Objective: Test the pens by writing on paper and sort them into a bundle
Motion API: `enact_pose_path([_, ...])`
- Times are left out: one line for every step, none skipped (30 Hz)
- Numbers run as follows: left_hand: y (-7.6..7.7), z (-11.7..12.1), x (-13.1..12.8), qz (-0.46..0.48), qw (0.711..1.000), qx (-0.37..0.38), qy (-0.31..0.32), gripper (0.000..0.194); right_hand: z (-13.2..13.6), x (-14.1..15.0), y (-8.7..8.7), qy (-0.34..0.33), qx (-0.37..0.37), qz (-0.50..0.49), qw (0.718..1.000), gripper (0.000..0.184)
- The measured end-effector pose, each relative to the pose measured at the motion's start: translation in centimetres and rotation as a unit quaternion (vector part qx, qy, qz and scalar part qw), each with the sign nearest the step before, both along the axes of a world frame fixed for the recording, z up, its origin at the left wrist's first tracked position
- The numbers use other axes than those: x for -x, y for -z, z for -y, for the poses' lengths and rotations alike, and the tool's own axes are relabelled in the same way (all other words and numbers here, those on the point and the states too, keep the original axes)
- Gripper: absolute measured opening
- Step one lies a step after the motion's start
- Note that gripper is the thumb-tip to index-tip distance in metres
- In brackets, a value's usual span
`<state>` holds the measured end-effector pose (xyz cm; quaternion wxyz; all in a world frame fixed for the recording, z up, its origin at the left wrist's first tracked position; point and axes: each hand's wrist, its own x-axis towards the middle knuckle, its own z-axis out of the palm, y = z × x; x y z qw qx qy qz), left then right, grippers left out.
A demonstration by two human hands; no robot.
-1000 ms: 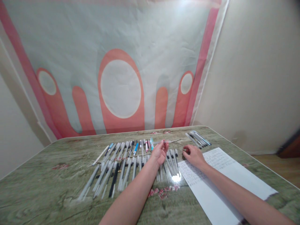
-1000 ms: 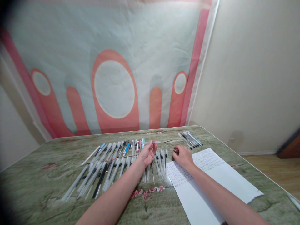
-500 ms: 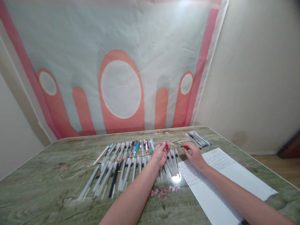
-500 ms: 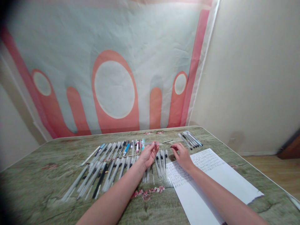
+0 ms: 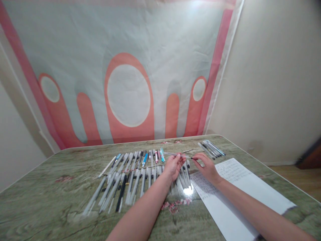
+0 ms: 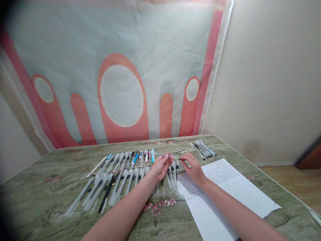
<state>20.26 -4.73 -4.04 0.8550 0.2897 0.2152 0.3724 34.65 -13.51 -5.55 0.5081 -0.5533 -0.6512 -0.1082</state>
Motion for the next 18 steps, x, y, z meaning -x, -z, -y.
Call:
enact_pose_path([0.04,0.07,-0.03,0.0,1.0,-0.004,0.004,0.006,0.01,0.05,-0.02,0.0,0.001,-0.002,1.0,0.011])
enact_pose_path([0.09,0.13,-0.07,-0.001,1.0,-0.009,0.008,0.006,0.02,0.11,-0.04,0.0,0.003,-0.004,1.0,0.011])
enact_pose_path([0.14,0.19,-0.1,-0.001,1.0,-0.012,0.011,0.006,0.05,0.17,-0.07,0.0,0.005,-0.006,1.0,0.011])
enact_pose_path([0.2,0.24,-0.14,-0.002,1.0,-0.015,0.014,0.006,0.07,0.23,-0.09,0.0,0.005,-0.009,1.0,0.011])
enact_pose_path([0.24,0.28,-0.16,-0.002,1.0,-0.018,0.015,0.006,0.1,0.29,-0.11,0.0,0.005,-0.01,1.0,0.011])
enact_pose_path([0.27,0.31,-0.18,-0.002,1.0,-0.021,0.017,0.006,0.13,0.34,-0.13,-0.001,0.005,-0.01,1.0,0.011])
enact_pose_path([0.29,0.34,-0.19,-0.002,1.0,-0.025,0.018,0.006,0.16,0.38,-0.14,-0.001,0.005,-0.01,1.0,0.011])
enact_pose_path([0.29,0.37,-0.2,-0.002,0.999,-0.028,0.019,0.006,0.18,0.41,-0.15,0.0,0.004,-0.011,1.0,0.011])
enact_pose_path([0.28,0.4,-0.19,-0.002,0.999,-0.032,0.02,0.006,0.2,0.43,-0.16,0.0,0.002,-0.01,1.0,0.011])
enact_pose_path([0.26,0.42,-0.19,-0.002,0.999,-0.035,0.021,0.006,0.22,0.45,-0.17,0.001,0.001,-0.009,1.0,0.01])
enact_pose_path([0.24,0.45,-0.18,-0.004,0.999,-0.037,0.022,0.006,0.23,0.46,-0.17,0.0,-0.001,-0.009,1.0,0.01])
enact_pose_path([0.21,0.47,-0.17,-0.005,0.999,-0.037,0.023,0.006,0.24,0.46,-0.18,0.0,-0.002,-0.008,1.0,0.01])
enact_pose_path([0.19,0.49,-0.17,-0.005,0.999,-0.038,0.024,0.007,0.24,0.47,-0.19,-0.002,-0.004,-0.006,1.0,0.01])
enact_pose_path([0.18,0.5,-0.16,-0.005,0.999,-0.039,0.025,0.007,0.25,0.49,-0.2,-0.003,-0.005,-0.005,1.0,0.01])
enact_pose_path([0.17,0.51,-0.15,-0.004,0.999,-0.041,0.026,0.007,0.26,0.51,-0.22,-0.004,-0.006,-0.004,1.0,0.01])
enact_pose_path([0.17,0.51,-0.14,-0.004,0.999,-0.042,0.026,0.007,0.27,0.54,-0.25,-0.004,-0.006,-0.003,1.0,0.011])
enact_pose_path([0.17,0.5,-0.13,-0.004,0.999,-0.043,0.027,0.007,0.3,0.57,-0.3,-0.004,-0.006,-0.004,1.0,0.011])
enact_pose_path([0.18,0.5,-0.11,-0.004,0.999,-0.044,0.027,0.007,0.33,0.61,-0.35,-0.002,-0.004,-0.006,1.0,0.011])
